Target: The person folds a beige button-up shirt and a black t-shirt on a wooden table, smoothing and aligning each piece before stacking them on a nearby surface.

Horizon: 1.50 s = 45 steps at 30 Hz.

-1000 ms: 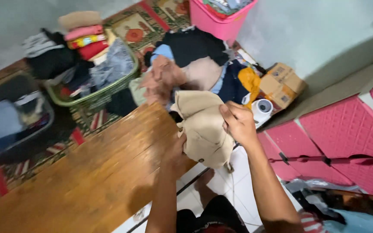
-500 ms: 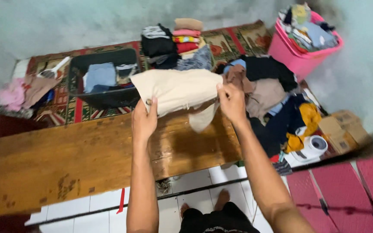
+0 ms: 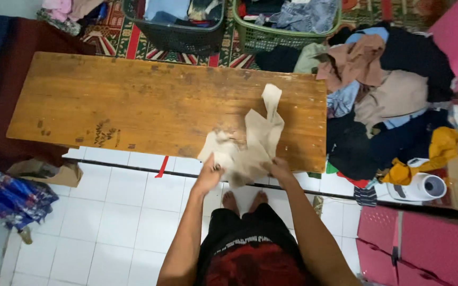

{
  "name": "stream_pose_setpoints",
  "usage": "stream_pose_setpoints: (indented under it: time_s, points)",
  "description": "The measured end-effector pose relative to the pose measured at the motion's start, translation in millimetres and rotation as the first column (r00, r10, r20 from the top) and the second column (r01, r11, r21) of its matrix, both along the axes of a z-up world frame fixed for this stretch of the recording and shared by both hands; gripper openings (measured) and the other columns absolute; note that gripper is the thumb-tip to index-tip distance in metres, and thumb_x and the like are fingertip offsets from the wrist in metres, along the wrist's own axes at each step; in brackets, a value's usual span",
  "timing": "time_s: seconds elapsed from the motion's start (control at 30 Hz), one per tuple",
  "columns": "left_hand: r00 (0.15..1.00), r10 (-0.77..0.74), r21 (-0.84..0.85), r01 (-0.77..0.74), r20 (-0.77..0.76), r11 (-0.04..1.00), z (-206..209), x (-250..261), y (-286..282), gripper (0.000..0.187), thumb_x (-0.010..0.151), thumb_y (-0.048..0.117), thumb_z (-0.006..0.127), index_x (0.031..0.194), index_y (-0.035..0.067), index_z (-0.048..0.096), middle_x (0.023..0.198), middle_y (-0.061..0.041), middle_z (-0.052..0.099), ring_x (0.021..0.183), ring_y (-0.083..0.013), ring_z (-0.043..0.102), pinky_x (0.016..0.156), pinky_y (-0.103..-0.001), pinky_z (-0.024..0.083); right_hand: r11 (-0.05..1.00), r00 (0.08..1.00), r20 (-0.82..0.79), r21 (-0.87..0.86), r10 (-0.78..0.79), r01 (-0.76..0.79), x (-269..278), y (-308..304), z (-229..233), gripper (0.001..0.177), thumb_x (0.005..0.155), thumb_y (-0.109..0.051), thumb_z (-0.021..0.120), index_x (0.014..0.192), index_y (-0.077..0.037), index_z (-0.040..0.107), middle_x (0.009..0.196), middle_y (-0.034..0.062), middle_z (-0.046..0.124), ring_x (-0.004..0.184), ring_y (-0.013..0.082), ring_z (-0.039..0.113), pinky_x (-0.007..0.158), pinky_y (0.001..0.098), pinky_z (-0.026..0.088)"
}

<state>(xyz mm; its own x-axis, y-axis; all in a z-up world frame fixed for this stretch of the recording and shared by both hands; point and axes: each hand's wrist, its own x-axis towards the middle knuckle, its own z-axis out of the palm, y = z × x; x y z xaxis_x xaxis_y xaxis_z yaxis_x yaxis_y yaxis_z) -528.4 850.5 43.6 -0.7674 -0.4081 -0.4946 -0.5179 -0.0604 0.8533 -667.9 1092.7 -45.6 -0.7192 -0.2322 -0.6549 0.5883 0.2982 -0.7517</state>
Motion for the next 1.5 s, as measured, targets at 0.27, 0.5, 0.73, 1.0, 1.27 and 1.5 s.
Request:
stream_pose_setpoints:
  time_s: [0.27,0.5,0.73,1.0,1.27,1.5]
  points:
    - [0.964,-0.247,0.146,0.259,-0.097,0.955,26,19,23,0.024,0.083,0.001,0.077,0.106,0.007,0.08,0.096,-0.004,0.075,0.089,-0.0186,0.063,0.084,-0.034,0.054,0.993,0.995,-0.052,-0.076,0.09,-0.094,-16,30,46,0.045,0.086,-0.002,0.07,0.131,-0.003,0.073,0.119,0.0141,0.071,0.109,0.0288,0.065,0.101,0.0475,0.053]
    - [0.939,-0.265,0.105,0.293,-0.22,0.95,123,0,45,0.025,0.083,0.022,0.091,0.099,0.004,0.083,0.094,-0.006,0.077,0.088,-0.0148,0.059,0.078,-0.033,0.052,0.764,0.98,0.003,-0.626,-0.2,0.158,-40,48,11,0.041,0.062,0.023,0.052,0.09,-0.006,0.061,0.081,0.0098,0.071,0.073,0.0212,0.071,0.075,0.0289,0.057]
    - [0.98,-0.044,-0.069,0.031,-0.196,0.997,66,-19,-2,0.037,0.105,0.033,0.073,0.074,0.013,0.07,0.065,0.003,0.057,0.064,-0.0101,0.049,0.061,-0.025,0.04,0.567,0.976,-0.1,-0.824,-0.193,0.028,-72,11,132,0.039,0.062,0.021,0.058,0.079,-0.01,0.044,0.064,0.0069,0.055,0.051,0.0167,0.054,0.055,0.0249,0.044]
    - [0.779,-0.438,-0.249,0.361,-0.45,0.899,46,-124,-38,0.043,0.09,0.012,0.082,0.128,0.0,0.067,0.122,-0.026,0.073,0.127,-0.0453,0.065,0.112,-0.056,0.046,0.724,0.854,-0.469,-0.668,-0.227,-0.174,-86,-84,255,0.024,0.071,0.011,0.065,0.092,0.0,0.06,0.074,0.0098,0.057,0.059,0.0138,0.056,0.055,0.0232,0.044]
    - [0.881,-0.395,-0.218,0.345,-0.261,0.913,145,-171,-114,0.05,0.111,0.043,0.051,0.146,0.007,0.054,0.142,-0.029,0.062,0.135,-0.0463,0.058,0.115,-0.057,0.045,0.956,0.599,-0.786,-0.273,-0.155,-0.11,-124,-92,272,0.026,0.084,0.004,0.061,0.109,-0.001,0.063,0.089,0.0103,0.062,0.079,0.0178,0.054,0.079,0.0308,0.042]
    - [0.663,-0.743,-0.694,0.492,-0.093,0.525,191,-182,-178,0.055,0.085,0.005,0.076,0.128,0.013,0.042,0.109,-0.025,0.067,0.103,-0.0474,0.073,0.083,-0.054,0.06,0.835,0.562,-0.742,0.528,0.365,0.154,-58,-148,280,0.057,0.071,-0.019,0.094,0.106,-0.002,0.053,0.106,0.0248,0.054,0.099,0.0538,0.06,0.087,0.0577,0.047]
